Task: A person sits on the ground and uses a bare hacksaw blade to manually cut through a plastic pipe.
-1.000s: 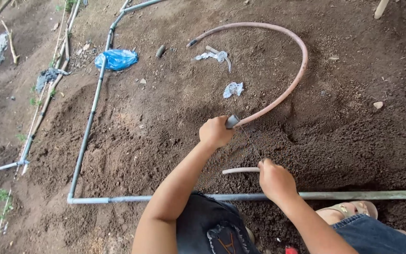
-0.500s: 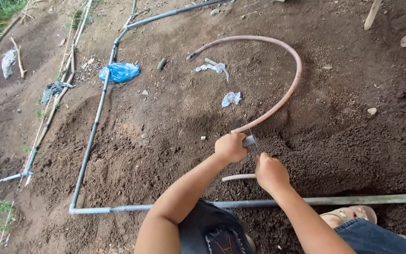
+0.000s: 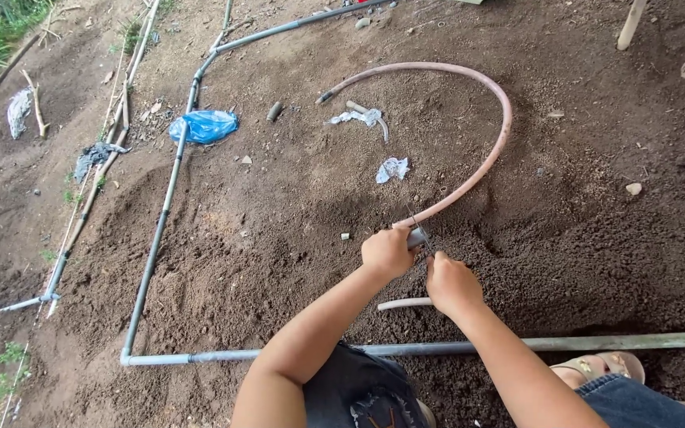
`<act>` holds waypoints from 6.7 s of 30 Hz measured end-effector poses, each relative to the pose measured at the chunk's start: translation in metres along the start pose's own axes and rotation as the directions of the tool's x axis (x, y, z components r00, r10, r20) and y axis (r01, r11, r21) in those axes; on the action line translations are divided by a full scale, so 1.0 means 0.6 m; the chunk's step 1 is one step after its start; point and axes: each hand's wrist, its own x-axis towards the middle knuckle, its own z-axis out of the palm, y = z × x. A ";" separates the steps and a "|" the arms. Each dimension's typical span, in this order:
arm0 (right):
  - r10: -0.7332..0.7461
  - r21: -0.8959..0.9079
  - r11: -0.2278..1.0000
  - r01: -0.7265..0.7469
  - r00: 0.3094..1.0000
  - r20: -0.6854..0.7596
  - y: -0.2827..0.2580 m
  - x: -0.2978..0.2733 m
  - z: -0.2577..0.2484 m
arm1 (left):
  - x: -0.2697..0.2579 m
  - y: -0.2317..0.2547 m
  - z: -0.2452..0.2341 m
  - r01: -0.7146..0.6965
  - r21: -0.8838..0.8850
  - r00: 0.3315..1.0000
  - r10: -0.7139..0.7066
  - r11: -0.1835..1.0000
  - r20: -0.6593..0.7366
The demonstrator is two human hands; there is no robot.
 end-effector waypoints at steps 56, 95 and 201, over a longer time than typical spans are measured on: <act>0.060 0.109 0.993 -0.047 0.991 -0.122 0.045 -0.062 0.007 | -0.033 0.022 -0.020 -0.044 0.084 0.999 0.045 0.996 -0.015; 0.652 0.488 0.704 -0.516 0.743 -0.154 0.451 -0.092 0.120 | -0.026 0.004 -0.018 -0.104 0.031 0.995 0.104 0.994 -0.009; 0.012 0.700 0.557 0.447 0.839 -0.545 0.067 -0.108 -0.028 | -0.094 0.083 -0.007 -0.303 -0.953 0.938 0.168 -0.028 -0.304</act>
